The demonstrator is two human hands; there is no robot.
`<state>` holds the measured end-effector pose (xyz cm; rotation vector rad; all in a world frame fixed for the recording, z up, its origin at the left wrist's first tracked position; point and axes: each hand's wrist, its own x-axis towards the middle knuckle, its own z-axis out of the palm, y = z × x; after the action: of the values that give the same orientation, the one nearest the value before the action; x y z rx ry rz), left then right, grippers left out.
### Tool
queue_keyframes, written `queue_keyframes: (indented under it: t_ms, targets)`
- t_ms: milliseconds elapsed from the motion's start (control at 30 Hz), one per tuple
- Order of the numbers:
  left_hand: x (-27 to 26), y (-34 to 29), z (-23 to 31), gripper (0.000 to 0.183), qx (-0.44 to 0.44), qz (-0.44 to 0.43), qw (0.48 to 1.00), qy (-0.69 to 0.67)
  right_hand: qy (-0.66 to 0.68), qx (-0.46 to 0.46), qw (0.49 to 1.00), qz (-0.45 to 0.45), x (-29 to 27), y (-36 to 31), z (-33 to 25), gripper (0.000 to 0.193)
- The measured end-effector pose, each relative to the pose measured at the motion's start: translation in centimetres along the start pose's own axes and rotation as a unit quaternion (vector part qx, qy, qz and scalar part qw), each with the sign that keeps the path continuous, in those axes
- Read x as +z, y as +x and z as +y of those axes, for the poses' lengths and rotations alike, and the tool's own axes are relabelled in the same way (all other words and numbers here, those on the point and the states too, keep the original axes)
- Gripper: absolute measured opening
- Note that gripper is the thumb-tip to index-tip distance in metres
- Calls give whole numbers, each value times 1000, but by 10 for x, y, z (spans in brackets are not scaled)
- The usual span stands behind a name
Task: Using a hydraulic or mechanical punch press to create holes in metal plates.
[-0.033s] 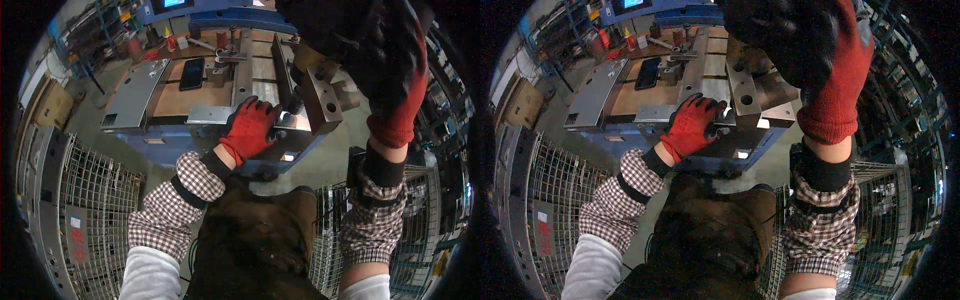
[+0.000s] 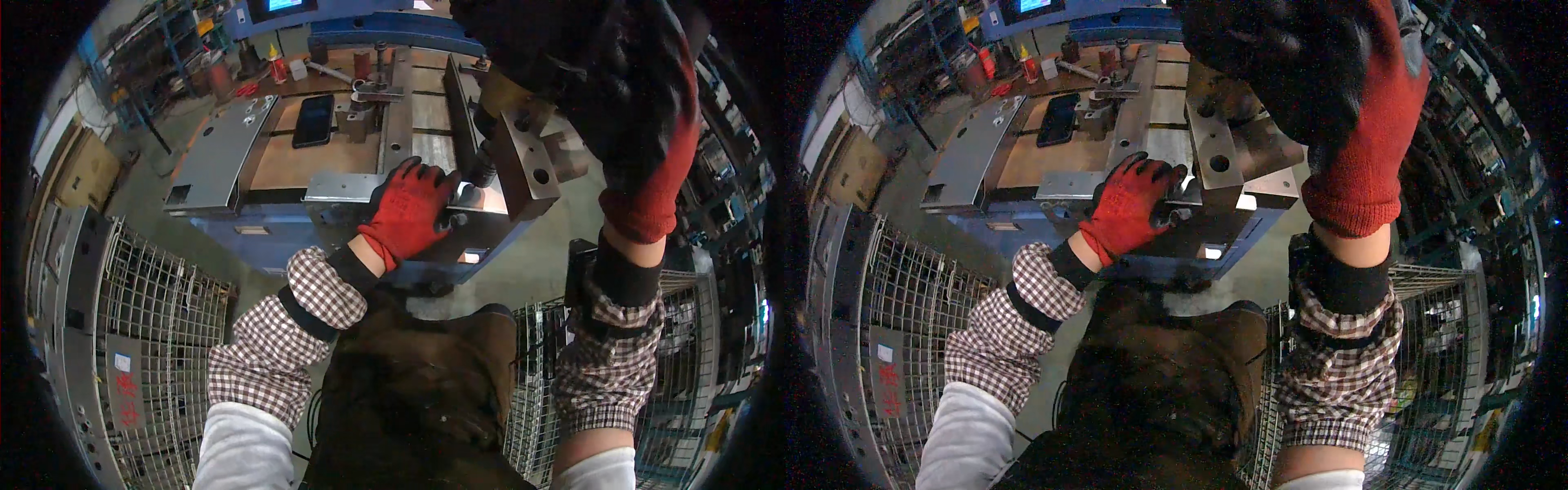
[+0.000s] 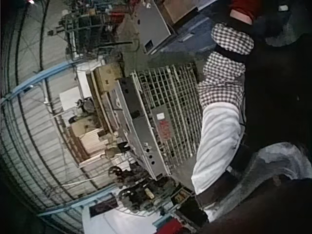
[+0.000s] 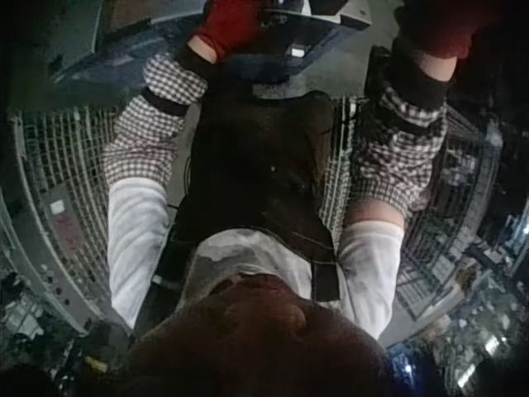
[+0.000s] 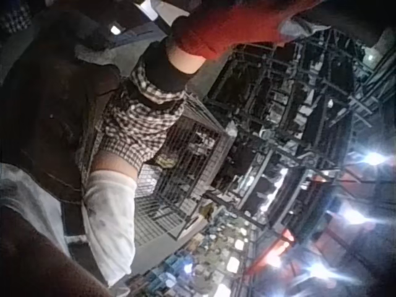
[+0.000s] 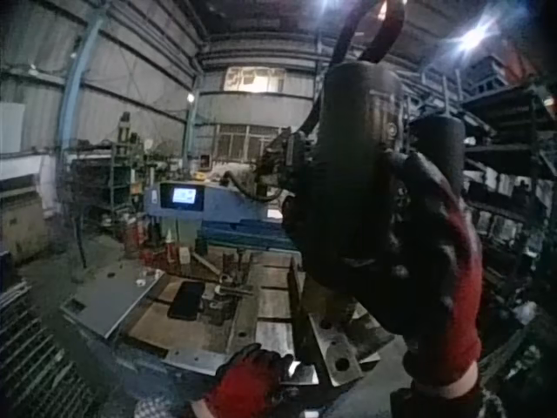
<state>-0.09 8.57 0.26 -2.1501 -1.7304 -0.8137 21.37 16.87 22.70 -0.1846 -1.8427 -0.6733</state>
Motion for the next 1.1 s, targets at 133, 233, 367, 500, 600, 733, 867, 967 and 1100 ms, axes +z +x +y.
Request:
queue_keyframes:
  t_ms: [133, 233, 367, 500, 600, 733, 867, 967, 1100]
  targets:
    - [2, -1, -1, 77, -2, -8, 1000, 7, -16, -15, 1000, 5, -2, 2, 0, 46]
    - [3, -2, -3, 77, 10, -11, 1000, 27, -48, -40, 998, 14, -2, 3, 2, 46]
    - [1, 1, -1, 78, 11, -19, 999, 29, -236, -134, 961, 61, -4, -2, 15, 44]
    - [3, -2, -5, 80, 8, -31, 999, 34, 467, 287, 831, 99, -1, -40, -3, 49]
    - [0, -4, -7, 80, 7, -26, 998, 48, 461, 411, 773, 148, 16, -101, 2, 49]
    - [-2, -3, -3, 80, 7, -15, 999, 31, 365, 537, 759, -57, 42, -229, -8, 50]
    - [3, 7, 8, 80, 11, -45, 999, 16, 321, 513, 774, -185, 76, -315, -22, 50]
    - [-1, -3, 0, 79, -6, -46, 998, 31, 474, 623, 616, -89, 89, -298, -53, 52]
    - [-6, -5, 3, 80, -8, -19, 999, 37, 494, 641, 585, -56, 85, -291, -61, 52]
